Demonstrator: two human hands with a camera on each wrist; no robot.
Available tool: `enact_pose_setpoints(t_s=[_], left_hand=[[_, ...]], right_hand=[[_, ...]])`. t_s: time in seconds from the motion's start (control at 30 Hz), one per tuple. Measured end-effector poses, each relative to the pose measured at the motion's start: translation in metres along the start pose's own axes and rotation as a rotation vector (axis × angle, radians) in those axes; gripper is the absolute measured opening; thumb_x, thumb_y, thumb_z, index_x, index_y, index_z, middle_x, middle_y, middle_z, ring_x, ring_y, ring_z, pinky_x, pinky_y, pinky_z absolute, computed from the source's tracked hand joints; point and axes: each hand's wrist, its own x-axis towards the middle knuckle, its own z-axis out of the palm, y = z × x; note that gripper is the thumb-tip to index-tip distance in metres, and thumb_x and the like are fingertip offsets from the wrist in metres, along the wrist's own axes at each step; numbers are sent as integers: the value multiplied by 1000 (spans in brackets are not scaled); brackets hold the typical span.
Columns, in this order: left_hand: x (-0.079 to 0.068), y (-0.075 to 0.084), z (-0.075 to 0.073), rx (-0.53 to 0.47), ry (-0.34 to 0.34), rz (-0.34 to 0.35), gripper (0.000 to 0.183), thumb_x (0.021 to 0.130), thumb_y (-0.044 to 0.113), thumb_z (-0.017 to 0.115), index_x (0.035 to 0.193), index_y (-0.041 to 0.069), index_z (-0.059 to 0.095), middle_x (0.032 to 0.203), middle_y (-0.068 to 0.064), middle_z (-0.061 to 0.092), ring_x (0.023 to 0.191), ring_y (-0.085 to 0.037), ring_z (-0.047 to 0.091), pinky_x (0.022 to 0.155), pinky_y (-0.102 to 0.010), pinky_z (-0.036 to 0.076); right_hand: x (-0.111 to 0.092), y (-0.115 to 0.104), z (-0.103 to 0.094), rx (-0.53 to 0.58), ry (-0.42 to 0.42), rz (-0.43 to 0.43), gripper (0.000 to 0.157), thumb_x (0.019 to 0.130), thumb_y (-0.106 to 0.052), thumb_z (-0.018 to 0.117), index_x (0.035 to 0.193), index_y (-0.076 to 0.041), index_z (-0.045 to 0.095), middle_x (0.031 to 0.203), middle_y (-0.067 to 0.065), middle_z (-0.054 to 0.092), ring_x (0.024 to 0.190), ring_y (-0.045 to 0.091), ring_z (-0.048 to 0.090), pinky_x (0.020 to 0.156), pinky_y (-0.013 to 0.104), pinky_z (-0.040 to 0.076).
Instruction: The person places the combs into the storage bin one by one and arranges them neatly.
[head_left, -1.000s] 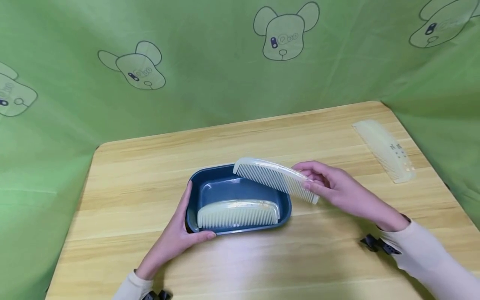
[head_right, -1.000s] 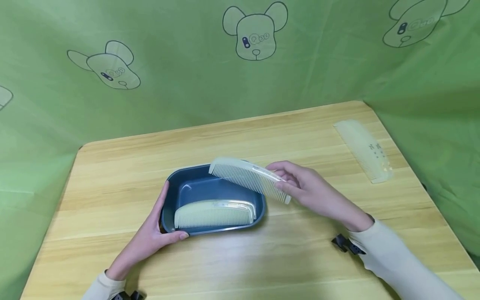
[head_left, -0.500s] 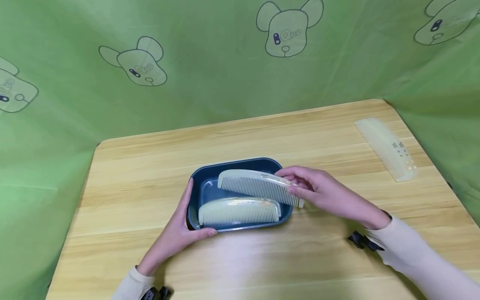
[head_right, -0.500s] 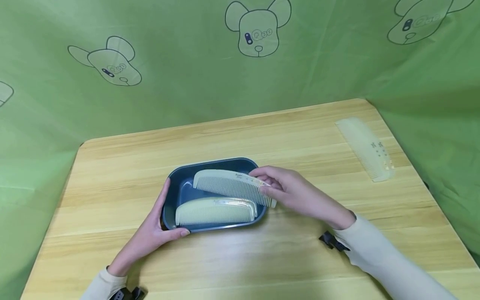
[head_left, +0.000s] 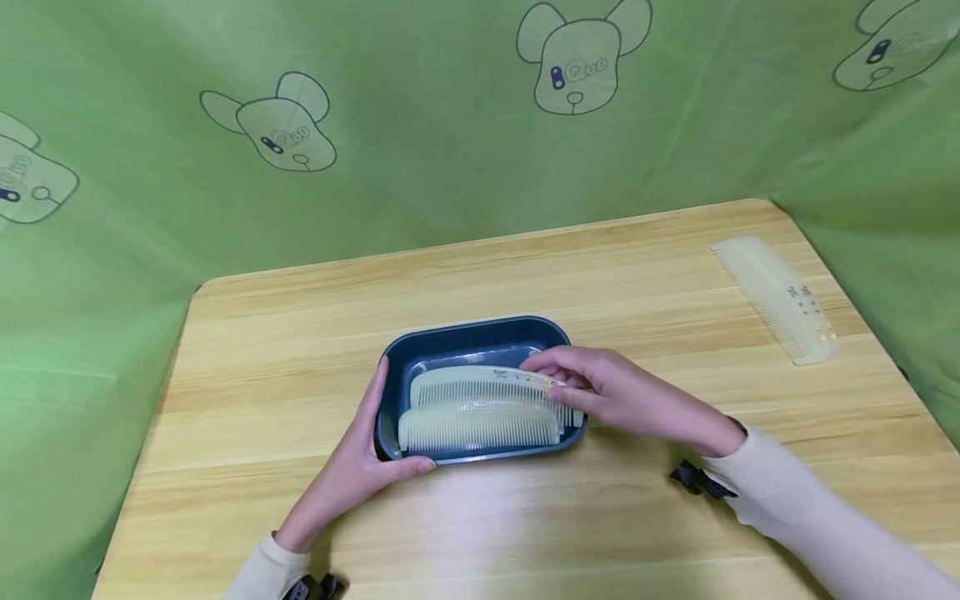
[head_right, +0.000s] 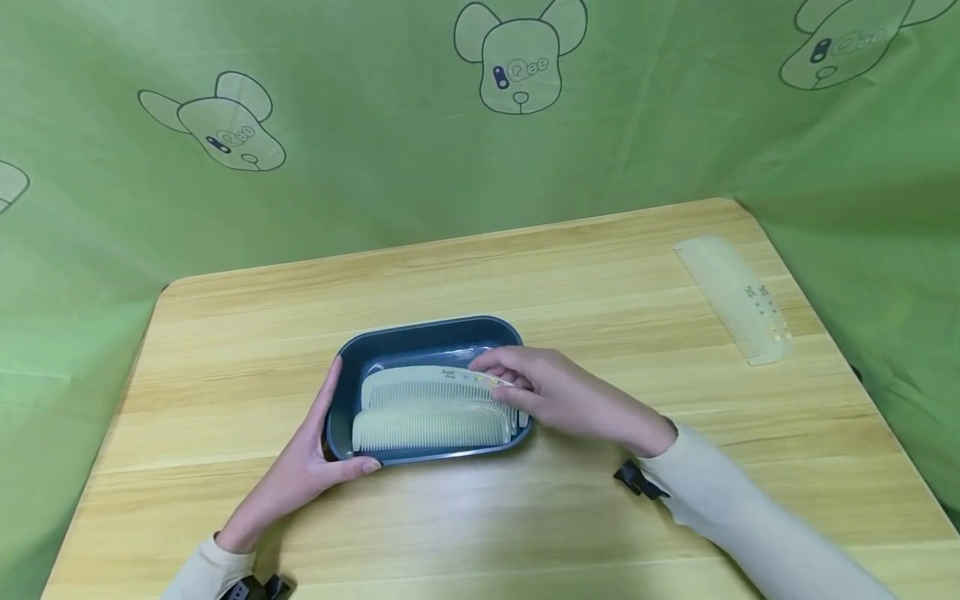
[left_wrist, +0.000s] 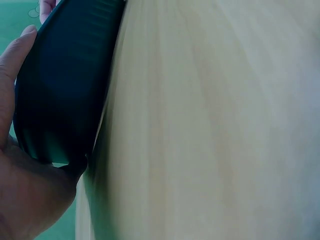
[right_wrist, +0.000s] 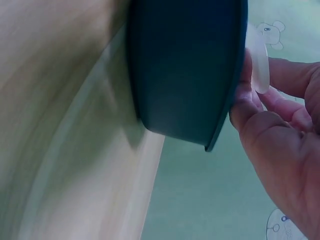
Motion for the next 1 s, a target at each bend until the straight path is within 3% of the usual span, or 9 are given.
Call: enact_pose_setpoints(t_s=[0.37, 1.0], left_hand=[[-1, 2, 0, 4, 6, -9, 139, 82, 26, 100, 175, 43, -2, 181, 11, -1, 166, -25, 1, 127, -70, 9], [0, 2, 1, -4, 6, -5, 138, 82, 27, 100, 176, 42, -1, 181, 10, -1, 166, -26, 1, 126, -70, 10]], right_hand=[[10, 0, 13, -93, -80, -51, 30, 110, -5, 66, 140, -7, 69, 104, -8, 64, 90, 11, 58, 78, 30, 54], [12, -6, 24, -260, -86, -78, 24, 110, -7, 66, 133, -4, 72, 121, 0, 70, 100, 12, 61, 88, 38, 57]])
